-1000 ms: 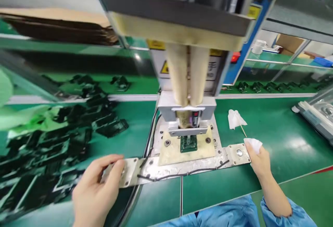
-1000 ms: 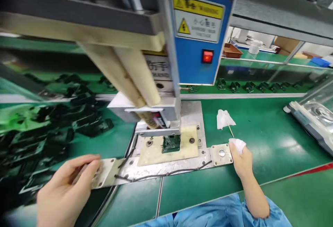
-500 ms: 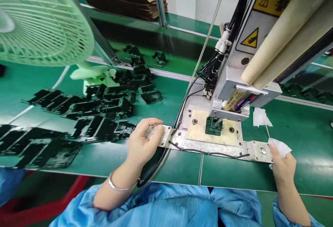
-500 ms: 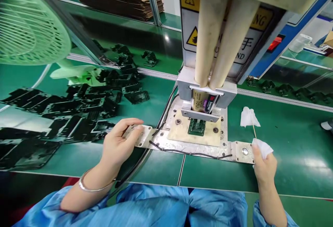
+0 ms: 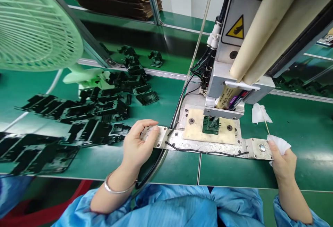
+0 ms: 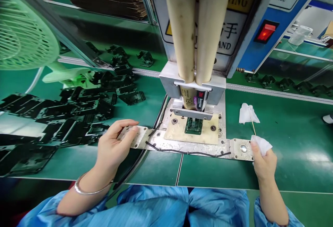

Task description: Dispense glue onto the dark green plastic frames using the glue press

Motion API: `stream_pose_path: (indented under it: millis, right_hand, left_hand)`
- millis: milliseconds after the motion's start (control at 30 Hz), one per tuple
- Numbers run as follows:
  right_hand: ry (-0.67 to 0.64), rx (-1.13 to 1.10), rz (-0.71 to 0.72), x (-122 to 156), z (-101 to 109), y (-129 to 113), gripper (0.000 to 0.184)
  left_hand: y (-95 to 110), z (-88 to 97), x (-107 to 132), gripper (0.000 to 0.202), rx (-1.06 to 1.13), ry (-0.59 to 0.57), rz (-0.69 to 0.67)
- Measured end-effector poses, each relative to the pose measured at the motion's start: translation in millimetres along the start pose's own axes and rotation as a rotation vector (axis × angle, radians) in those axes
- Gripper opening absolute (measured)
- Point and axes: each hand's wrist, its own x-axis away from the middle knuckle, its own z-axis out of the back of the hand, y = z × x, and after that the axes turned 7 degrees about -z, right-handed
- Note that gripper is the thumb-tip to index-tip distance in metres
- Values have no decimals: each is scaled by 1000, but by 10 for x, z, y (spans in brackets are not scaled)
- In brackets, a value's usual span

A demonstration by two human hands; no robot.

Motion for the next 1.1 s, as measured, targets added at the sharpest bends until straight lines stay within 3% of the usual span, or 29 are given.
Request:
stream_pose_path:
  millis: [500,567,667,733,800,933,1000,1100]
  right_hand:
    - [-41,8,-17,35,10,26,65]
    - [-47,3,-23,38,4,33,64]
    - [-62,-2,-10,41,-3,36,62]
    - [-61,-4,6,42,-4,27,62]
    - [-59,-5,19,44,-4,11,62]
    - [-62,0,15,45,-4,0,63]
    - [-72,3,7,41,0,13,62]
    - [-93,-6,-2,33,9,42,61]
  left_hand:
    - [-16,87,-2,40,-171,-160,106]
    - [34,123,-22,43,-242,-205,61]
    - [239,174,-92,50,-408,-238,-151]
    - [443,153,-173,55,-396,-293,-278]
    - [651,55,-278,65,-253,-454,-301]
    - [918,-315,-511,93,56,-803,-177]
    - [960,-492,-598,84,175,-901,-110]
    - [963,-635,-661,63,335,-938,-16]
